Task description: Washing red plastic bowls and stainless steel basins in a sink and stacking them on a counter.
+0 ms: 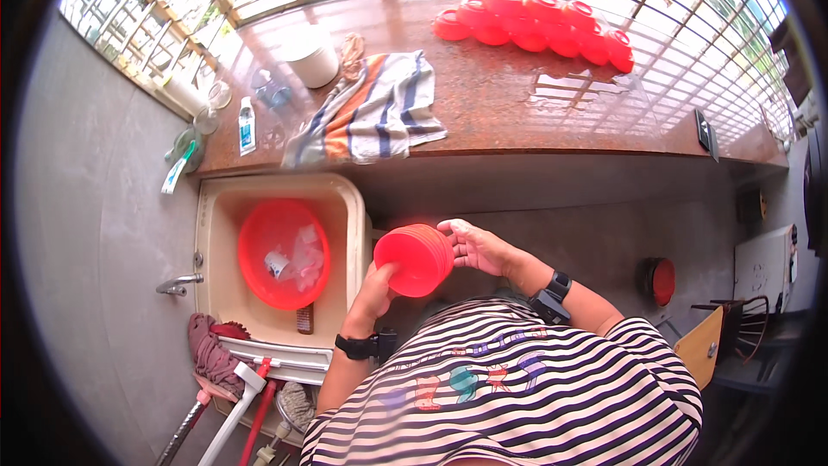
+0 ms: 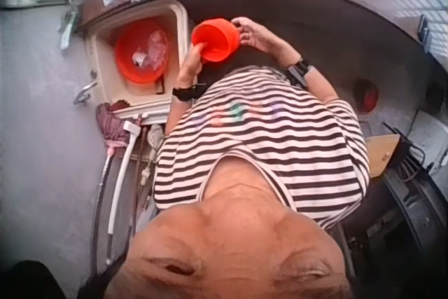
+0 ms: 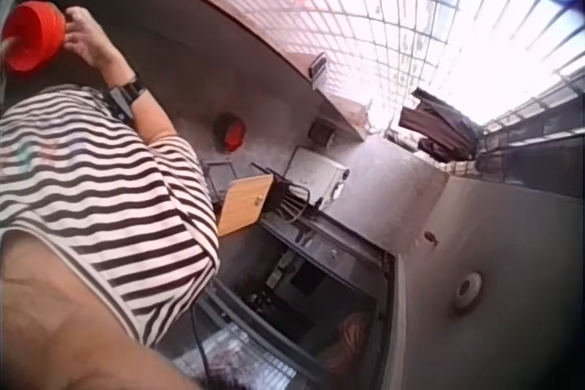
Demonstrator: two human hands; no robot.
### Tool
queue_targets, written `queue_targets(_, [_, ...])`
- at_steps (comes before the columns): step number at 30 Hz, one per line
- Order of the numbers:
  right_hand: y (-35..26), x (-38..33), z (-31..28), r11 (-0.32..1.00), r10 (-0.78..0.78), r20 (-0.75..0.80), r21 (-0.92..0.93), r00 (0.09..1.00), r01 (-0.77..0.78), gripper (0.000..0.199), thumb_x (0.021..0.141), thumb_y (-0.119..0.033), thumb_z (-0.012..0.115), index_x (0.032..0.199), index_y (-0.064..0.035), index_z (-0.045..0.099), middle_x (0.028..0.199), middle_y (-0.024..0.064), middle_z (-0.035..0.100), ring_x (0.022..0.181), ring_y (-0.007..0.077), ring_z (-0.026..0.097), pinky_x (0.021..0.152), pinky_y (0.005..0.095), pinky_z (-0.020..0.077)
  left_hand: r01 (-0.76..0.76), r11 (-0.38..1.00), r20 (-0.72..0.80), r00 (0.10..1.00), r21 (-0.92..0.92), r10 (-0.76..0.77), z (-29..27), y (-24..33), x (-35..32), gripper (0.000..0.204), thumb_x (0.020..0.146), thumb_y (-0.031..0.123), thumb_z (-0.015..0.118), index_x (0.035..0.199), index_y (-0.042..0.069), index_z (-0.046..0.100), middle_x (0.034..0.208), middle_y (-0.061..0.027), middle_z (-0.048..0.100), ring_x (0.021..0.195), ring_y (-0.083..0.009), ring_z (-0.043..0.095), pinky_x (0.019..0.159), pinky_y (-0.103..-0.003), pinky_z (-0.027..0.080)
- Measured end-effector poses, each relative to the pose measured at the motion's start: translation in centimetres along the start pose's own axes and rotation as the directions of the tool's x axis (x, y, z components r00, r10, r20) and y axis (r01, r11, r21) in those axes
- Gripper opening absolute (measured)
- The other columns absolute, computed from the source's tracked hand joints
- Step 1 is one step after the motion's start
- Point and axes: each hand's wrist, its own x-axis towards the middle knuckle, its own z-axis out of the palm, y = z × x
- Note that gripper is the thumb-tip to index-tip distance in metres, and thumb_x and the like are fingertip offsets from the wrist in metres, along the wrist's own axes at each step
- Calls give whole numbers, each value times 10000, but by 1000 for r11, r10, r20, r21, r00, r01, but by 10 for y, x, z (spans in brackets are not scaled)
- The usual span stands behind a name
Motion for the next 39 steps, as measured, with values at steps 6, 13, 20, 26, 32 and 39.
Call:
queue_targets(6, [-8,-94,-86,938,102,101,322,990,-130,646,976,-596,250,1447,-161,332,1446,99,400,1286,300,424,1045,532,348,-168,924,335,941,343,47,133,-33,47,451,945,116,434,1384,20,412,1337,-112,504,1220,-185,480,1027,-301,380])
queue_targets(13, [-35,-195,-178,810,-182,61,575,981,114,596,984,-560,276,1351,-131,466,1294,77,559,1193,245,523,998,449,419,-360,791,506,859,495,75,275,-70,91,443,971,132,434,1395,8,405,1368,-121,496,1267,-192,451,1058,-300,344])
queue_targets(20, [-77,-239,-215,770,-368,-263,451,892,450,549,994,-497,345,1331,-84,479,1289,74,564,1165,224,544,991,412,435,-414,795,586,805,443,92,363,-74,126,470,966,148,524,1395,1,403,1321,-114,536,1215,-166,490,1040,-292,366])
queue_targets(26, [-130,-256,-232,768,-471,-292,329,832,550,556,969,-453,456,1394,-105,373,1343,90,489,1206,205,496,975,397,448,-306,898,590,804,316,66,400,-61,169,490,964,190,555,1390,-1,407,1300,-91,547,1173,-138,511,1013,-282,396])
queue_targets(32, [-194,-239,-275,777,-543,-265,202,797,596,639,907,-390,586,1406,-90,322,1335,101,472,1208,215,490,956,393,461,-306,896,631,775,321,39,429,-29,221,498,966,212,550,1388,-8,405,1304,-89,544,1176,-139,509,1012,-289,399])
queue_targets(39, [-273,-219,-409,626,-773,-521,-528,363,574,671,843,-279,700,1379,-45,370,1313,108,472,1187,198,483,1016,349,392,-160,957,538,843,240,6,415,2,283,459,955,154,522,1371,-16,429,1278,-87,562,1139,-146,534,966,-291,428])
